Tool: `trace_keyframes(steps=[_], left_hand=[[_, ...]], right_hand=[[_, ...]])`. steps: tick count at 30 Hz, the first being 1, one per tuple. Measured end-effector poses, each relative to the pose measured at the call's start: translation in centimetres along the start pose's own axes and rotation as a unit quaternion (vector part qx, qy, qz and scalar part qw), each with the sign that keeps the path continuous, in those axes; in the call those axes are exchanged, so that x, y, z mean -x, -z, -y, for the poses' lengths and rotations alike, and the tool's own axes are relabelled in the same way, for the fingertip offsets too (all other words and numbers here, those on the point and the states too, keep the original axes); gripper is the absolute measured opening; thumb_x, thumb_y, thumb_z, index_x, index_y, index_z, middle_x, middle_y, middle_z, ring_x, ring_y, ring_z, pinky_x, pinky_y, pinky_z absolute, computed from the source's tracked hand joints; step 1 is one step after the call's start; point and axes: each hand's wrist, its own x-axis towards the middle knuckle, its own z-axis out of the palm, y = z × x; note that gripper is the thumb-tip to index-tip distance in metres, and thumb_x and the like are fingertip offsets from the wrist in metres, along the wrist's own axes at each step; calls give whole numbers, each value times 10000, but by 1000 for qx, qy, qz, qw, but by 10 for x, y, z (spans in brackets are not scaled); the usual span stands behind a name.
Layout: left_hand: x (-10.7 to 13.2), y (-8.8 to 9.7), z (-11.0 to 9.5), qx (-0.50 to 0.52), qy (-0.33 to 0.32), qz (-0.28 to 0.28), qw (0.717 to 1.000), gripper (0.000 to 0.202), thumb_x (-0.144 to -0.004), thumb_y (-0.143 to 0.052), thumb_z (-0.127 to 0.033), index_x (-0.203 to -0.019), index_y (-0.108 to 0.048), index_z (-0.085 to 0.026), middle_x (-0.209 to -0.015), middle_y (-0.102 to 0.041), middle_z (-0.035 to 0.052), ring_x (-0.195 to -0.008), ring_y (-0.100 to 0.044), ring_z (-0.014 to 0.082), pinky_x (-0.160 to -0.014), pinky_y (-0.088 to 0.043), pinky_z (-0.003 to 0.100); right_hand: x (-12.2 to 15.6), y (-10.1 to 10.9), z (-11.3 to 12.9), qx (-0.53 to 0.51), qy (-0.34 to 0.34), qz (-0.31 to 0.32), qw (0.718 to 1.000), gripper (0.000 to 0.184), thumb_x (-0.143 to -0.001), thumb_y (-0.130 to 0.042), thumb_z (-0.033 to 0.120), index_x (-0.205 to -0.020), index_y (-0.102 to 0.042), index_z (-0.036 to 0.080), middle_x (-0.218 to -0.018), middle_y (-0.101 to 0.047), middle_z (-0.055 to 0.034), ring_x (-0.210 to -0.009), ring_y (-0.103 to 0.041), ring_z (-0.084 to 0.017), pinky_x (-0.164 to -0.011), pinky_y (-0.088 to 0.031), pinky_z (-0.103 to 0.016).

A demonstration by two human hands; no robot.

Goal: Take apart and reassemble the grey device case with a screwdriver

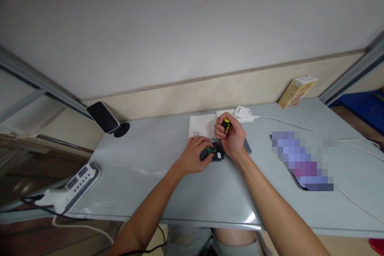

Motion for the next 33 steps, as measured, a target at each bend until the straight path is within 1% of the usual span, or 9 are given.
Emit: trace_keyframes(steps=[6, 12, 18, 24, 28, 33], left_hand=[[1, 0, 0, -2, -4, 0, 1000, 182, -891, -613, -283, -1062, -612, -222, -1161, -670, 69, -1125, -587, 243, -1015, -415, 420], [0, 0, 0, 5, -5, -5, 1000, 164, -891, -611, -275, -1047, -616, -224, -1159, -669, 67, -1139, -592, 239, -1010, -419, 423], [1, 0, 0, -2, -7, -1, 1000, 174, -894, -605, -270, -1062, -610, -230, -1163, -666, 62, -1133, -593, 236, -1003, -419, 420], [0, -1, 0, 0, -17, -12, 1000, 179, -889, -608, -270, -1060, -613, -218, -1150, -668, 68, -1119, -593, 235, -997, -418, 415], [0, -3, 1, 0, -11, -9, 1000, 181, -880, -619, -266, -1055, -621, -220, -1154, -672, 65, -1124, -591, 238, -1016, -417, 427], [0, -2, -1, 5, -1, -5, 1000, 191, -866, -631, -251, -1055, -625, -224, -1155, -677, 63, -1126, -588, 240, -1033, -419, 432]], right_hand=[[-1, 1, -2, 8, 8, 1, 1000, 296, -844, -639, 411, -678, -523, 194, -571, -309, 59, -428, -216, -50, -386, -187, -162], [-1, 0, -2, -1, -2, -10, 1000, 293, -810, -662, 395, -668, -505, 192, -562, -320, 54, -434, -221, -51, -390, -162, -164], [0, -1, -2, 10, -8, -12, 1000, 301, -828, -650, 412, -676, -508, 194, -556, -313, 56, -427, -201, -49, -394, -141, -173], [2, -1, -4, 6, 6, -5, 1000, 280, -837, -636, 395, -682, -520, 192, -561, -306, 55, -437, -219, -49, -414, -151, -171], [3, -1, -5, 9, 2, 3, 1000, 298, -854, -626, 411, -686, -516, 192, -568, -300, 56, -439, -221, -48, -414, -151, -172], [2, 0, -5, 23, 14, 3, 1000, 311, -869, -619, 428, -693, -508, 196, -571, -293, 59, -437, -209, -49, -408, -148, -170]])
